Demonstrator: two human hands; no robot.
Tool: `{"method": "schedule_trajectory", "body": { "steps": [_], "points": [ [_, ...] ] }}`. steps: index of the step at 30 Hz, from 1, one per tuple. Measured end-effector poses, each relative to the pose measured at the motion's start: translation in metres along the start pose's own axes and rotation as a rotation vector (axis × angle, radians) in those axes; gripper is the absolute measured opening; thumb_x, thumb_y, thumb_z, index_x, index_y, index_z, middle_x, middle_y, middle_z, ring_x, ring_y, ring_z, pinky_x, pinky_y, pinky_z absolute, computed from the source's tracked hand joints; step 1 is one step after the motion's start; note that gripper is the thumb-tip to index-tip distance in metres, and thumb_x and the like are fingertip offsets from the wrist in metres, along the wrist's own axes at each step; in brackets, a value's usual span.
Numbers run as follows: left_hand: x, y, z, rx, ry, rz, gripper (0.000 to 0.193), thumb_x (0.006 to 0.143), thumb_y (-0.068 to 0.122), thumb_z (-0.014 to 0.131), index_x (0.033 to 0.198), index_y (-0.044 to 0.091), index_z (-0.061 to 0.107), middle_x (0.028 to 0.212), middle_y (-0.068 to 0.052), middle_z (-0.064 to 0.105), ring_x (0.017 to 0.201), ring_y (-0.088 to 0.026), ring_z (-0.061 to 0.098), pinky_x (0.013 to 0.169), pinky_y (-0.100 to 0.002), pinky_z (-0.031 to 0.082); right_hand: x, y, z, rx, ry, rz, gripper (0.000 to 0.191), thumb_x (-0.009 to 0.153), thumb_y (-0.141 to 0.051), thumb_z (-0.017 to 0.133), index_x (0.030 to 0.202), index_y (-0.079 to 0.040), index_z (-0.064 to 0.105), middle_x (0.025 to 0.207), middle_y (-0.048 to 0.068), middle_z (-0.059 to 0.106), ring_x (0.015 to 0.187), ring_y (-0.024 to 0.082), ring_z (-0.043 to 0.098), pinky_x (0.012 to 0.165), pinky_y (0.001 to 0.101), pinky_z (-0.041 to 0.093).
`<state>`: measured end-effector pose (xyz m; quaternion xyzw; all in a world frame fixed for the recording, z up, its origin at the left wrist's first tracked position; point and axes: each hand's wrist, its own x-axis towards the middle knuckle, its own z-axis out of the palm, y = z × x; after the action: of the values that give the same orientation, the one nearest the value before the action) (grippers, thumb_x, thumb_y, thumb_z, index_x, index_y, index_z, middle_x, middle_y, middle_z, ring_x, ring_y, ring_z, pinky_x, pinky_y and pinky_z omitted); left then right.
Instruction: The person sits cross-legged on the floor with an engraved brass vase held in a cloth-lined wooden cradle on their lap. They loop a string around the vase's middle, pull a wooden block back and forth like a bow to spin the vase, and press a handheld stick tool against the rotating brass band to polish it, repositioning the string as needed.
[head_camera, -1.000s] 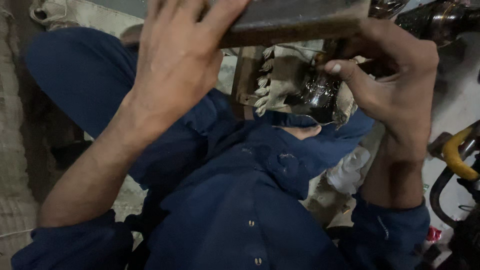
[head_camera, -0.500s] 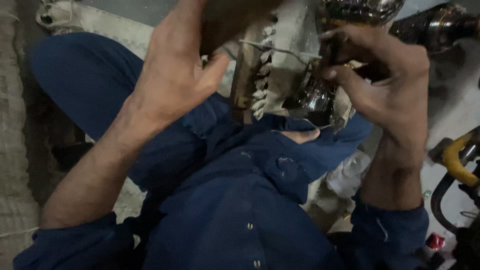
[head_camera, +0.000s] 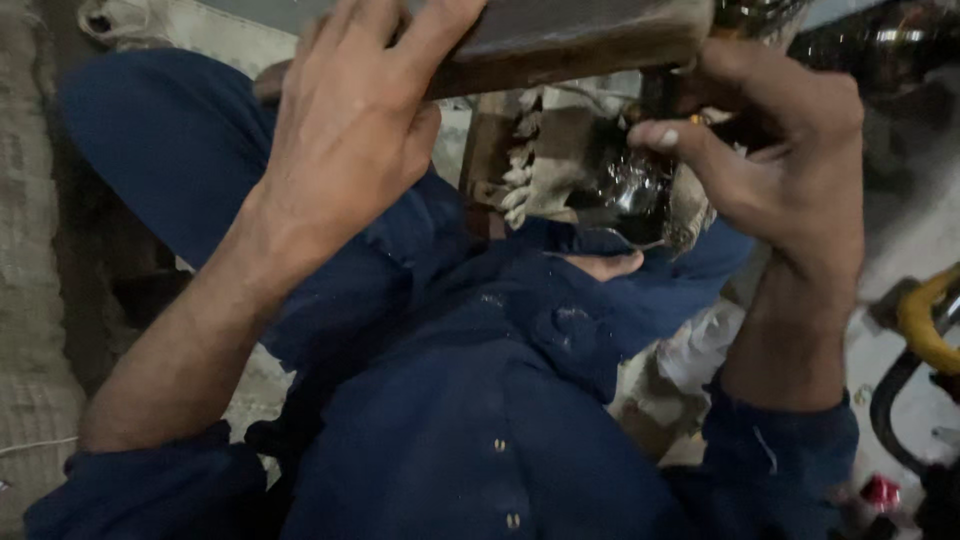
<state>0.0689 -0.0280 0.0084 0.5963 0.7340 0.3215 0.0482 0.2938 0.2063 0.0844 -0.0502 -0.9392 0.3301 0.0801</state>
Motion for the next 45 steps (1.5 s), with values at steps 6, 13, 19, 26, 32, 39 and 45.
{"method": "schedule_trajectory", "body": {
  "steps": [6, 13, 19, 26, 32, 39, 45],
  "points": [
    [-0.013, -0.001, -0.002, -0.308, 0.058, -0.102, 0.066, 0.102, 0.002, 0.071, 0.155, 0.01, 0.033, 0.119, -0.023, 0.066, 0.102, -0.043, 0.066, 0.086, -0.05, 0.054, 0.001, -0.009, -0.003, 0.015, -0.011, 0.088, 0.037, 0.105, -0.002, 0.08, 0.136, 0.007, 0.062, 0.112, 0.019, 0.074, 0.105, 0.026, 0.077, 0.085, 0.0323, 0.066],
    [-0.024, 0.009, 0.009, -0.561, 0.078, -0.203, 0.069, 0.103, -0.004, 0.064, 0.159, 0.013, 0.026, 0.113, -0.016, 0.071, 0.094, -0.028, 0.075, 0.082, -0.038, 0.06, 0.003, -0.008, -0.004, 0.028, -0.066, -0.04, 0.031, 0.11, -0.002, 0.077, 0.136, 0.005, 0.061, 0.124, 0.02, 0.072, 0.114, 0.024, 0.075, 0.097, 0.0303, 0.066],
    [-0.026, 0.002, 0.003, -0.072, 0.033, -0.142, 0.078, 0.093, -0.002, 0.074, 0.158, 0.017, 0.034, 0.106, -0.017, 0.064, 0.09, -0.032, 0.065, 0.075, -0.044, 0.055, 0.014, -0.014, -0.01, -0.064, -0.145, -0.044, 0.033, 0.102, -0.005, 0.077, 0.132, 0.004, 0.066, 0.111, 0.019, 0.073, 0.102, 0.027, 0.076, 0.09, 0.0357, 0.065],
    [-0.039, 0.014, 0.011, -0.282, 0.083, -0.248, 0.077, 0.095, -0.001, 0.072, 0.156, 0.027, 0.035, 0.106, -0.012, 0.059, 0.098, -0.029, 0.065, 0.091, -0.046, 0.059, 0.02, -0.003, -0.013, -0.114, -0.215, -0.069, 0.039, 0.093, -0.008, 0.081, 0.127, 0.004, 0.067, 0.108, 0.022, 0.074, 0.094, 0.032, 0.076, 0.078, 0.0405, 0.064],
    [-0.048, 0.01, 0.001, -0.266, 0.07, -0.162, 0.074, 0.098, -0.002, 0.065, 0.159, 0.02, 0.029, 0.116, -0.016, 0.065, 0.098, -0.029, 0.071, 0.08, -0.041, 0.059, -0.011, 0.018, -0.01, 0.389, -0.024, -0.011, 0.022, 0.119, -0.001, 0.065, 0.139, -0.001, 0.055, 0.118, 0.017, 0.072, 0.11, 0.029, 0.078, 0.097, 0.036, 0.069],
    [-0.035, 0.044, -0.006, -0.482, -0.103, -0.333, 0.076, 0.098, 0.001, 0.063, 0.16, 0.018, 0.023, 0.108, -0.017, 0.07, 0.064, -0.025, 0.065, 0.058, -0.043, 0.045, -0.026, 0.051, -0.009, 0.29, -0.011, -0.21, 0.034, 0.115, 0.008, 0.069, 0.145, 0.004, 0.054, 0.123, 0.021, 0.069, 0.116, 0.031, 0.076, 0.103, 0.0376, 0.069],
    [-0.023, 0.061, -0.011, -0.343, -0.049, -0.284, 0.073, 0.102, 0.001, 0.065, 0.159, 0.021, 0.026, 0.1, -0.014, 0.068, 0.082, -0.026, 0.073, 0.07, -0.039, 0.054, -0.012, 0.044, -0.015, 0.272, -0.011, -0.24, 0.039, 0.103, 0.012, 0.076, 0.136, 0.008, 0.056, 0.126, 0.026, 0.067, 0.11, 0.03, 0.074, 0.093, 0.0354, 0.067]
  ]
}}
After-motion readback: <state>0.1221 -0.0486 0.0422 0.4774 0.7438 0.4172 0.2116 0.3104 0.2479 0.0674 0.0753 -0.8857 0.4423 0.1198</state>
